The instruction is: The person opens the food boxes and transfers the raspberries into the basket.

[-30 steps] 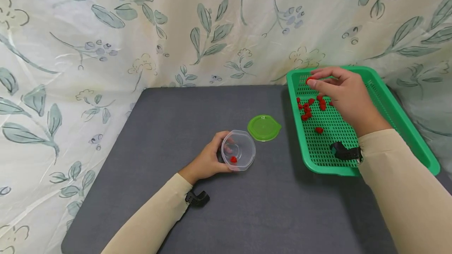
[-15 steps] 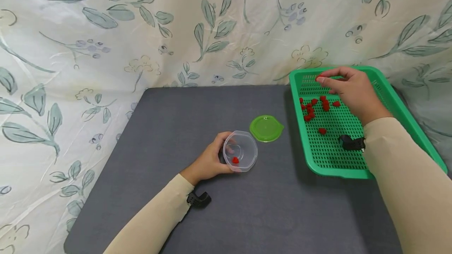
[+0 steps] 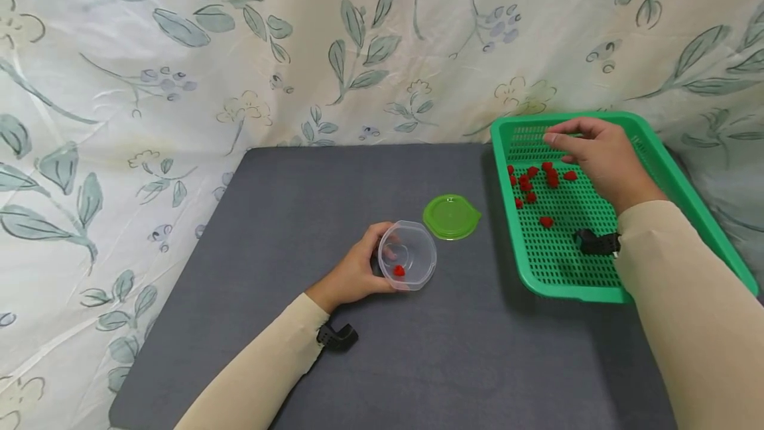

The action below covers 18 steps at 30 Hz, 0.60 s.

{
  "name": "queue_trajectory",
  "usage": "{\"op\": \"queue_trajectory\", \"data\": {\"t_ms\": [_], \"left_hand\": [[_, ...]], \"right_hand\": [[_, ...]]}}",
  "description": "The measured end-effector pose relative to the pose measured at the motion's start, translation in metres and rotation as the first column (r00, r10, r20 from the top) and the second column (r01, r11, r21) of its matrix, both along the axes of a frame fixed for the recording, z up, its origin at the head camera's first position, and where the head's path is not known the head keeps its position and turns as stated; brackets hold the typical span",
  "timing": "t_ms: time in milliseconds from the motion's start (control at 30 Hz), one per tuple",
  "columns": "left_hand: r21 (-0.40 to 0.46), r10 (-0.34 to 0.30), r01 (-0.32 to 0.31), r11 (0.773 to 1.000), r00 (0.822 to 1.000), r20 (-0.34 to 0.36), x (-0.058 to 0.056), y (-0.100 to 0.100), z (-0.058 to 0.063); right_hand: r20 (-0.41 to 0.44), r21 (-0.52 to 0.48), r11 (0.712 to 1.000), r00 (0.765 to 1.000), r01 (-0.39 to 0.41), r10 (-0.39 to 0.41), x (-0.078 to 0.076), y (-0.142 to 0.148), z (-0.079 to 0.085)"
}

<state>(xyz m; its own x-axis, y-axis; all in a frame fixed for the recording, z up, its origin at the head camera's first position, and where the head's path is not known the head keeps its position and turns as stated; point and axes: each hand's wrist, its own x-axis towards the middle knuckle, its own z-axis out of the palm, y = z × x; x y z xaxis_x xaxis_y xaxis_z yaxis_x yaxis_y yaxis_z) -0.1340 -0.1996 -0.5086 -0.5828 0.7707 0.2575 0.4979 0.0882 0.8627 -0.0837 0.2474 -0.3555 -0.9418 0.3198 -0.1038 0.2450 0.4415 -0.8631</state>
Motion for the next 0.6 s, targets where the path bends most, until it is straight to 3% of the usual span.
{"op": "queue_trajectory", "data": {"t_ms": [167, 400, 600], "left_hand": [[-0.006, 0.011, -0.011, 1.000, 1.000, -0.001, 0.001, 0.002, 0.000], [-0.007, 0.015, -0.015, 1.000, 1.000, 0.004, 0.001, 0.004, 0.002], [-0.006, 0.019, -0.019, 1.000, 1.000, 0.010, 0.001, 0.006, 0.004]], "right_hand": [[-0.088, -0.047, 0.999, 0.996, -0.025, 0.021, 0.000, -0.002, 0.002], [-0.067, 0.000, 0.998, 0.996, -0.059, 0.059, 0.003, -0.006, 0.007], [-0.185, -0.021, 0.991, 0.974, -0.134, 0.128, 0.004, -0.018, 0.011]]}}
